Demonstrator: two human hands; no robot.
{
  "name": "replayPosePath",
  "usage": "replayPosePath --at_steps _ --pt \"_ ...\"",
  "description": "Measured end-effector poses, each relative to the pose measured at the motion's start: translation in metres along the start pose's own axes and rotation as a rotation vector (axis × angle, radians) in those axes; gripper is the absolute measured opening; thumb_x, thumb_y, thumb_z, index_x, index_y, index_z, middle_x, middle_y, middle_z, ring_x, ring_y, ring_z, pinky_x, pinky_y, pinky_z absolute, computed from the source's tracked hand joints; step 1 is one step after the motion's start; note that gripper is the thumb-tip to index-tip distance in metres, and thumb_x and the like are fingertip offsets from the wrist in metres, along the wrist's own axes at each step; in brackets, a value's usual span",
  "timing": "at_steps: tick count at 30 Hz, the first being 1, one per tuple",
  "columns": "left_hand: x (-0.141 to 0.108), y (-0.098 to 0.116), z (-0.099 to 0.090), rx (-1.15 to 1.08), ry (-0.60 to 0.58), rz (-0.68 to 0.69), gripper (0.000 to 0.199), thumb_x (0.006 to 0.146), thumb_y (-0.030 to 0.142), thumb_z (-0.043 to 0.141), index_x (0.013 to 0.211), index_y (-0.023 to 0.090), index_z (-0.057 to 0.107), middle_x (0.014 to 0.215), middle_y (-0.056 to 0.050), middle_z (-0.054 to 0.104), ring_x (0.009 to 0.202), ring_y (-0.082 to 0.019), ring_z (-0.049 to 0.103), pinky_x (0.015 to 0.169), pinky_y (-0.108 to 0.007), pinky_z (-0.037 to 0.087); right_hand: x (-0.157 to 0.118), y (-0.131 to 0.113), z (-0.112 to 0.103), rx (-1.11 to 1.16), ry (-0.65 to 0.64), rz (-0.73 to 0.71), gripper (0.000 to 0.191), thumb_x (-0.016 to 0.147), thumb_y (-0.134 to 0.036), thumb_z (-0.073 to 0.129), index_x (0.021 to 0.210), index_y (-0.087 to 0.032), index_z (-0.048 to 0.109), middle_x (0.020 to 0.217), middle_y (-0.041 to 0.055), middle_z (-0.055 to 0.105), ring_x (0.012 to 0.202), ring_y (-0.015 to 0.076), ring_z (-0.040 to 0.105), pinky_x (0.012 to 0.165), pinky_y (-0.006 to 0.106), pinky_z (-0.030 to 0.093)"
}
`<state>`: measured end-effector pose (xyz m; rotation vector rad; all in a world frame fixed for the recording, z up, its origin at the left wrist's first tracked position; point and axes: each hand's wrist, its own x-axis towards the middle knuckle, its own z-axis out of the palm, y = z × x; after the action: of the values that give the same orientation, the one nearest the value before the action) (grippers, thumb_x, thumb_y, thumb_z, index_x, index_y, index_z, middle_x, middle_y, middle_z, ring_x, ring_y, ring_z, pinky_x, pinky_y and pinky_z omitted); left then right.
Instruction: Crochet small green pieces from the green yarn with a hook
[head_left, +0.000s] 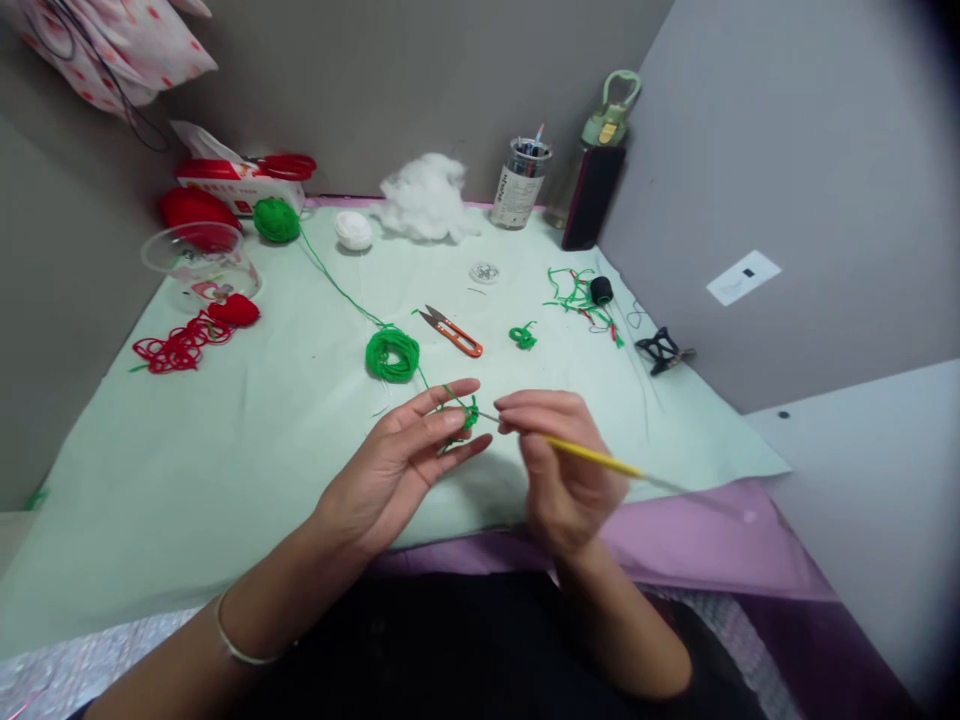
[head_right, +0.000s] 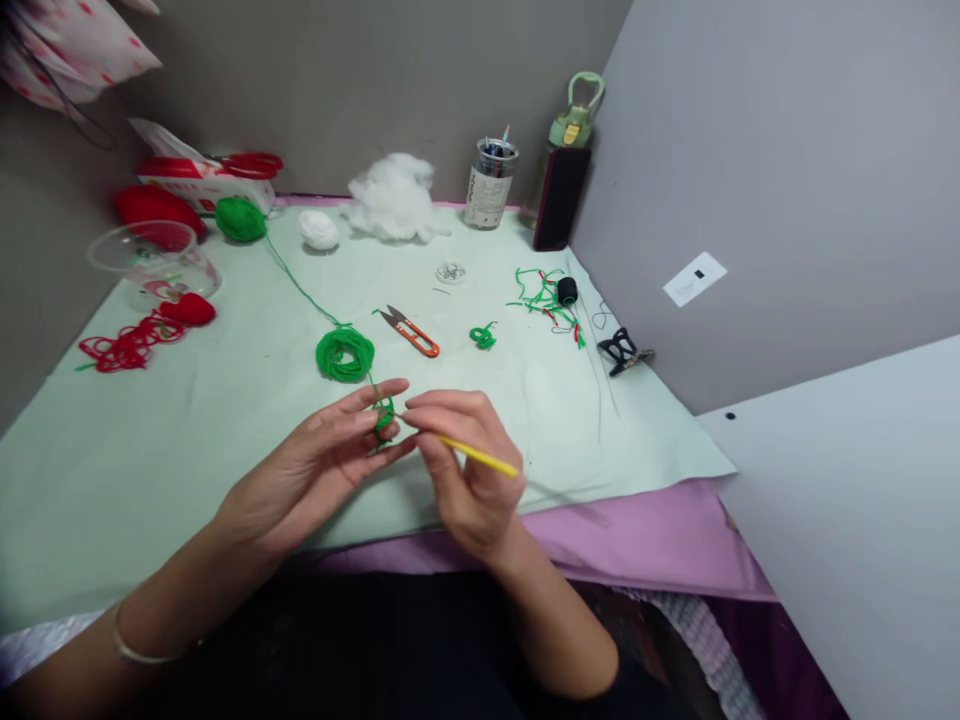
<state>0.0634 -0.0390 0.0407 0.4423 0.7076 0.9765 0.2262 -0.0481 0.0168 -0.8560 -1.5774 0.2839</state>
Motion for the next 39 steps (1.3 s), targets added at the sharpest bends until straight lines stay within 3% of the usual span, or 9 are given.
replayPosePath --at_steps 4,8,16,20,25,27,31,36,39 --pt "0.0 0.001 0.003 0.068 0.001 0.109 0.027 0.085 0.019 0.082 0.112 0.018 0.081 0.101 -0.003 0.075 0.095 -0.016 0.069 0.106 -0.036 0.053 0.006 -0.002 0.0 0.27 -0.013 0.188 0.019 0.105 -0.022 0.06 0.107 -0.026 0.078 0.099 0.0051 0.076 0.084 0.0188 0.072 0.072 0.037 0.062" --pt "0.001 -0.002 0.006 0.164 0.019 0.175 0.026 0.081 0.019 0.084 0.107 0.019 0.082 0.101 -0.004 0.076 0.098 -0.018 0.068 0.096 -0.03 0.051 0.005 -0.002 0.004 0.241 -0.092 0.176 0.02 0.103 -0.019 0.063 0.112 -0.027 0.079 0.105 0.0057 0.079 0.102 0.0219 0.074 0.086 0.041 0.062" --pt "0.0 -0.003 0.003 0.221 0.067 0.199 0.035 0.079 0.024 0.09 0.114 0.023 0.081 0.08 0.003 0.065 0.083 -0.013 0.061 0.088 -0.027 0.047 0.0 -0.002 0.006 0.233 -0.019 0.213 0.019 0.102 -0.018 0.064 0.111 -0.027 0.079 0.102 0.0043 0.078 0.094 0.0195 0.072 0.079 0.036 0.059" --pt "-0.002 0.003 0.0 0.229 0.085 0.182 0.036 0.08 0.024 0.089 0.115 0.02 0.081 0.079 0.003 0.063 0.081 -0.014 0.059 0.085 -0.029 0.046 0.001 -0.002 0.002 0.223 0.036 0.241 0.016 0.102 -0.021 0.063 0.105 -0.025 0.079 0.091 0.0035 0.074 0.078 0.017 0.069 0.069 0.034 0.058" --pt "-0.003 0.003 -0.002 0.268 0.082 0.195 0.032 0.081 0.024 0.087 0.112 0.021 0.082 0.082 0.001 0.065 0.082 -0.014 0.059 0.082 -0.027 0.046 0.002 0.002 0.0 0.493 0.048 0.437 0.017 0.102 -0.034 0.065 0.097 -0.023 0.077 0.084 0.0025 0.072 0.063 0.014 0.065 0.057 0.031 0.056" --pt "-0.002 0.0 0.0 0.258 0.048 0.208 0.029 0.081 0.024 0.087 0.11 0.021 0.083 0.082 0.0 0.066 0.082 -0.015 0.06 0.084 -0.028 0.047 0.003 0.003 0.002 0.524 0.0 0.415 0.016 0.102 -0.033 0.066 0.098 -0.023 0.078 0.091 0.004 0.074 0.068 0.0151 0.068 0.059 0.031 0.058" --pt "-0.001 -0.006 0.003 0.256 -0.006 0.229 0.024 0.082 0.024 0.086 0.106 0.022 0.084 0.089 -0.002 0.072 0.091 -0.018 0.065 0.091 -0.031 0.05 0.003 0.0 0.006 0.338 -0.039 0.267 0.016 0.103 -0.026 0.064 0.106 -0.026 0.08 0.102 0.0064 0.079 0.094 0.0213 0.075 0.077 0.038 0.063" --pt "0.001 -0.01 0.002 0.234 0.074 0.259 0.032 0.082 0.024 0.088 0.113 0.023 0.083 0.087 0.0 0.073 0.089 -0.015 0.066 0.091 -0.028 0.051 -0.004 -0.002 0.009 0.157 -0.043 0.141 0.026 0.102 -0.016 0.064 0.118 -0.03 0.078 0.105 0.005 0.079 0.095 0.0207 0.075 0.079 0.037 0.064" --pt "0.002 -0.01 0.002 0.099 0.061 0.169 0.032 0.083 0.022 0.087 0.114 0.021 0.082 0.088 -0.001 0.075 0.089 -0.014 0.067 0.09 -0.025 0.052 -0.01 0.0 0.011 -0.07 -0.043 -0.01 0.038 0.096 -0.009 0.069 0.126 -0.032 0.077 0.115 0.0068 0.077 0.1 0.0211 0.074 0.082 0.036 0.064"
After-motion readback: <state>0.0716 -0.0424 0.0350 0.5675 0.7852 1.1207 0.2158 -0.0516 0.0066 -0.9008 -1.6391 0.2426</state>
